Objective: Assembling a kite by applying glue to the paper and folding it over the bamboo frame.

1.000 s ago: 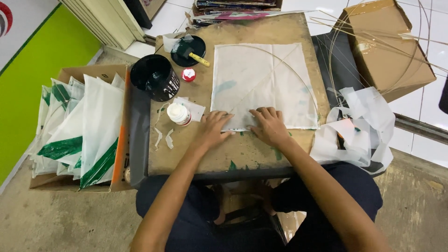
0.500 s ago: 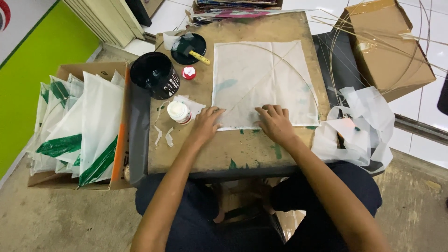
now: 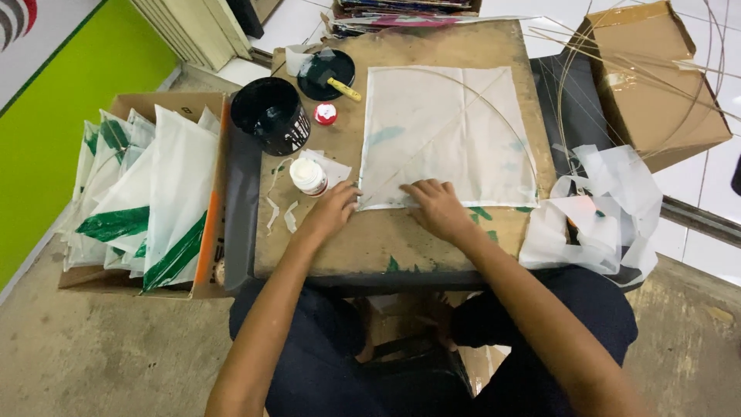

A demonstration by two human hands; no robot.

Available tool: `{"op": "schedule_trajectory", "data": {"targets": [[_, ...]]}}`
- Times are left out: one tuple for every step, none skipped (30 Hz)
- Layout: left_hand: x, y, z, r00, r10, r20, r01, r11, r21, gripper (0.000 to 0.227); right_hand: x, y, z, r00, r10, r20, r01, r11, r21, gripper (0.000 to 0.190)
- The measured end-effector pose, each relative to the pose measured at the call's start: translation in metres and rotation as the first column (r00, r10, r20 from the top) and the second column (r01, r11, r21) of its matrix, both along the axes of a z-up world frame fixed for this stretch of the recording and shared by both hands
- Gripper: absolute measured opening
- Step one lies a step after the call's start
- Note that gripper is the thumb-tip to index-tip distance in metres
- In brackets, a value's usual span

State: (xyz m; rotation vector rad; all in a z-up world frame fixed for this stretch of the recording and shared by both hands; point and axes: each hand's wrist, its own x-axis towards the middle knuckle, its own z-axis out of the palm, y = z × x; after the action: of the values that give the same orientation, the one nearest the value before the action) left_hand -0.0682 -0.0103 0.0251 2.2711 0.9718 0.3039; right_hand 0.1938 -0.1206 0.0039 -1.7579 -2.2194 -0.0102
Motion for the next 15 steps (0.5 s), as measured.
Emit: {"op": "schedule_trajectory", "data": {"targets": [[-0.001,-0.004,0.008,1.0,0.003,0.0,-0.003,1.0,0.001,0.033,-0.007,0.003,0.0,1.0,0.003,0.0,-0.003,1.0,0.001,0.055],[-0.003,-0.009,0.015,1.0,-0.013,-0.02,0.013,1.0,-0.011,0.035,-0.014,0.007,0.001,1.0,0.026,0.007,-0.026,1.0,0.001,0.054],[-0.004,-0.014,0.023,0.999,-0.03,-0.04,0.029,0.999,-0.023,0.038,-0.021,0.01,0.001,0.999,0.048,0.013,-0.048,0.999,0.0,0.054],[-0.004,-0.012,0.015,0.999,-0.026,-0.04,0.026,0.999,-0.023,0.038,-0.027,0.014,-0.001,0.999,0.051,0.013,-0.051,0.999,0.0,0.054],[-0.003,-0.011,0.007,0.999,-0.013,-0.034,0.014,1.0,0.015,0.041,-0.034,0.019,-0.004,0.999,0.034,0.007,-0.034,0.999,-0.032,0.058],[0.0,-0.008,-0.001,1.0,-0.004,-0.027,0.005,0.999,0.054,0.044,-0.039,0.023,-0.006,1.0,0.013,0.004,-0.013,0.998,-0.062,0.061],[0.001,-0.006,-0.001,1.0,-0.005,-0.026,0.006,0.998,0.055,0.044,-0.042,0.027,-0.007,1.0,0.012,0.005,-0.012,0.998,-0.061,0.061],[0.004,-0.007,-0.002,0.999,0.023,-0.027,-0.022,0.998,0.058,0.043,-0.044,0.029,-0.008,0.999,-0.015,0.035,0.016,0.999,-0.044,0.061],[0.006,-0.007,-0.004,0.998,0.051,-0.028,-0.049,0.997,0.061,0.042,-0.047,0.031,-0.009,0.997,-0.042,0.064,0.044,0.999,-0.026,0.061],[0.006,-0.01,0.002,0.998,0.051,-0.027,-0.05,0.997,0.063,0.042,-0.048,0.033,-0.012,0.997,-0.042,0.065,0.044,0.999,-0.024,0.061],[0.006,-0.012,0.007,0.998,0.069,-0.009,-0.069,0.997,0.04,0.043,-0.049,0.036,-0.014,0.994,-0.06,0.093,0.062,0.998,-0.013,0.064],[0.005,-0.016,0.012,0.996,0.089,0.006,-0.089,0.996,0.015,0.044,-0.051,0.038,-0.016,0.99,-0.077,0.119,0.078,0.997,-0.004,0.066],[0.006,-0.016,0.013,0.996,0.09,0.006,-0.09,0.996,0.015,0.044,-0.051,0.04,-0.014,0.99,-0.076,0.119,0.077,0.997,-0.004,0.066],[0.007,-0.017,0.013,0.997,0.073,0.001,-0.072,0.994,0.082,0.045,-0.051,0.04,-0.013,0.991,-0.086,0.103,0.09,0.996,-0.029,0.066],[0.008,-0.018,0.014,0.998,0.055,-0.005,-0.054,0.987,0.148,0.046,-0.051,0.04,-0.012,0.991,-0.097,0.088,0.102,0.993,-0.054,0.066]]}}
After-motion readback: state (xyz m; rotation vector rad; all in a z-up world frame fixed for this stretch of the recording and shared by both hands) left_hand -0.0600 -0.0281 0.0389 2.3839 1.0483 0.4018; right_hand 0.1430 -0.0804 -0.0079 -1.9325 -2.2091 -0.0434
